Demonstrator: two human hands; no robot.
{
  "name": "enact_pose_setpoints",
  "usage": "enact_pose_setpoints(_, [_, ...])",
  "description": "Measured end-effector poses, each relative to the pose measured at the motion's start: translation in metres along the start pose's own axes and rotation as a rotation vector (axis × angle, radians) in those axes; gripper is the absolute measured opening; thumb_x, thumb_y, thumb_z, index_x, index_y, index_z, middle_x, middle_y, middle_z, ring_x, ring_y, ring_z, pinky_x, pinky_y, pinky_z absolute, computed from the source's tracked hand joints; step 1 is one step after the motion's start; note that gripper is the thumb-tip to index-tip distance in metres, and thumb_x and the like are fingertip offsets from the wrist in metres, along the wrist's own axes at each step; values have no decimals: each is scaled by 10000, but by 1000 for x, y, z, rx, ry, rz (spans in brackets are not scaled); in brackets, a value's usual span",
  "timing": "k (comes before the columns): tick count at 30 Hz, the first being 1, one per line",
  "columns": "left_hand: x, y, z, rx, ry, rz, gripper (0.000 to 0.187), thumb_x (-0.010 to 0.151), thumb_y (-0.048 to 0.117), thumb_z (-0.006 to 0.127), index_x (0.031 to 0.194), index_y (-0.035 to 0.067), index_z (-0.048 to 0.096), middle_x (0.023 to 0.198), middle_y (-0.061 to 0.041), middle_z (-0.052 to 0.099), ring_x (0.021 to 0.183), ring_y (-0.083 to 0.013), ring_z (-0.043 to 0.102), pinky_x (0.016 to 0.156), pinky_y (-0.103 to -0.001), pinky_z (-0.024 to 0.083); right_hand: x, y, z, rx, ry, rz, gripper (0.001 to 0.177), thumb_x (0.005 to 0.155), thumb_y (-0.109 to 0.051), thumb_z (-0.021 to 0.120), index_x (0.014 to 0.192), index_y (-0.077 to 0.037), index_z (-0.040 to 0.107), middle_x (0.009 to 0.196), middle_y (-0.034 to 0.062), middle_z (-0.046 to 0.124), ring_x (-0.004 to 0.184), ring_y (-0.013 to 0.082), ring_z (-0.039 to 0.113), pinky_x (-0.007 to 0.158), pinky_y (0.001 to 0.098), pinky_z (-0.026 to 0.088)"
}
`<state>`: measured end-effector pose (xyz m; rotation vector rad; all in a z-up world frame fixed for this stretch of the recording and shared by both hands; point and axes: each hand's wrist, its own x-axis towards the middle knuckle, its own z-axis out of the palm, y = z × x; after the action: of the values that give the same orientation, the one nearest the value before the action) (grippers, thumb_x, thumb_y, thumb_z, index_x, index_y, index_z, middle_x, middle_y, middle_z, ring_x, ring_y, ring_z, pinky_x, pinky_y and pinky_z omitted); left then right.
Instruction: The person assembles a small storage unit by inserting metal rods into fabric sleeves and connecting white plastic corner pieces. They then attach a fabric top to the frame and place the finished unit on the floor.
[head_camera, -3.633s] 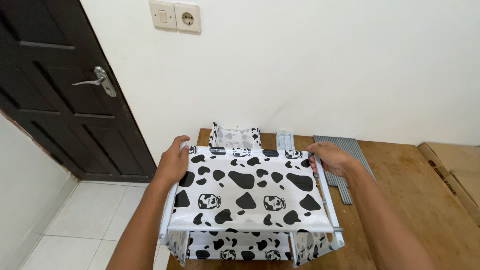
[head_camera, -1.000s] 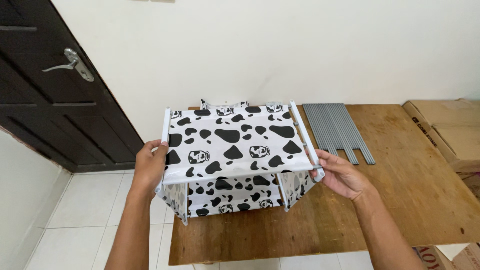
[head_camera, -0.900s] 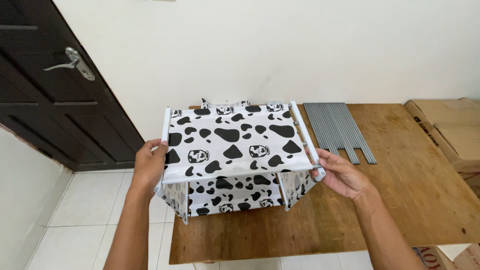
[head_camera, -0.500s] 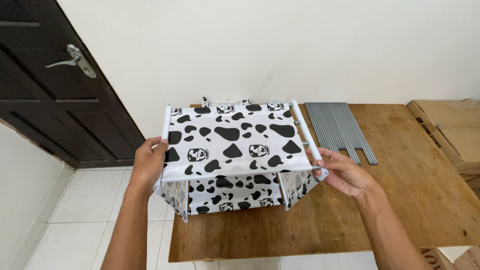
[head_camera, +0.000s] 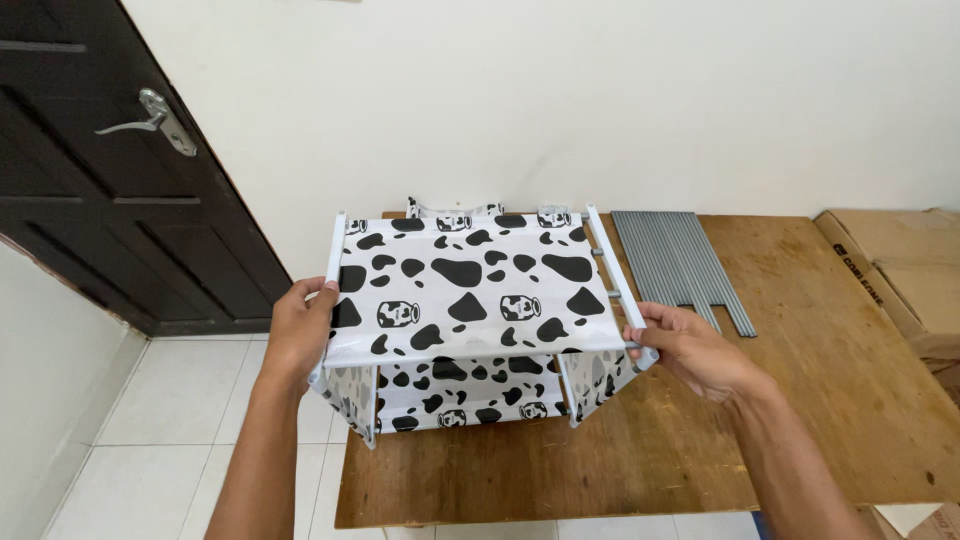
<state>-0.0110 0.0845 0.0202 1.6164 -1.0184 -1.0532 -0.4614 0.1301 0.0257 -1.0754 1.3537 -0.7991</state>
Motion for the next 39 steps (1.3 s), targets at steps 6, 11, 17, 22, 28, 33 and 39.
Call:
enact_pose_setpoints(6, [1, -2, 1, -10, 2, -23, 394, 1015, 266, 523, 1297, 2, 596, 1021, -138, 752, 877, -190, 701, 800, -317, 532, 0, 1, 4, -135, 46, 19, 316, 949, -129, 591, 1246, -42, 659, 841, 49, 624, 756, 138, 542, 698, 295, 458])
enact_pose_setpoints(11, [-3, 1, 4, 3, 14, 14, 363, 1024, 287, 526, 1265, 28, 609, 1004, -152, 752, 879, -185, 677, 828, -317, 506, 0, 3, 21, -226, 163, 16, 325, 1000, -204, 479, 1261, -68, 620, 815, 48, 557, 783, 151, 526, 771, 315, 469])
enact_pose_setpoints(17, [-10, 9, 5, -17, -7, -96, 312, 1034, 319, 460, 1227, 96, 562, 1010, -152, 727, 906, -202, 681, 839, -351, 515, -7, 4, 39, -116, 214, 22, 320, 1041, -323, 417, 1112, -43, 556, 872, 43, 444, 806, 171, 448, 780, 352, 433])
enact_pose_setpoints(22, [-8, 6, 13, 20, -1, -117, 328, 1060, 340, 408, 1251, 103, 530, 1023, -175, 700, 940, -229, 669, 872, -384, 505, -3, 2, 43, -159, 263, -21, 370, 1055, -367, 400, 1112, -36, 554, 896, 61, 449, 794, 177, 394, 770, 360, 409])
enact_pose_setpoints(28, [-5, -9, 6, -51, 4, -15, 317, 1040, 310, 455, 1230, 84, 570, 1044, -113, 686, 990, -198, 615, 909, -344, 470, -12, 3, 42, -96, 135, 25, 399, 1012, -390, 415, 1208, -73, 560, 895, 34, 517, 802, 171, 448, 783, 364, 448])
enact_pose_setpoints(33, [-11, -9, -9, -39, 10, -150, 329, 1038, 315, 474, 1213, 73, 611, 1055, -124, 700, 1003, -206, 633, 919, -334, 462, -25, 2, 38, -99, 202, 120, 508, 1050, -434, 386, 1252, -64, 670, 909, 75, 620, 839, 182, 536, 824, 349, 481])
enact_pose_setpoints(39, [-19, -9, -14, -18, -15, -191, 330, 1028, 333, 478, 1202, 87, 611, 992, -137, 727, 957, -220, 685, 912, -341, 490, -13, -3, 14, -258, 212, 153, 600, 1064, -432, 378, 985, 26, 756, 769, 120, 687, 700, 206, 583, 741, 349, 524])
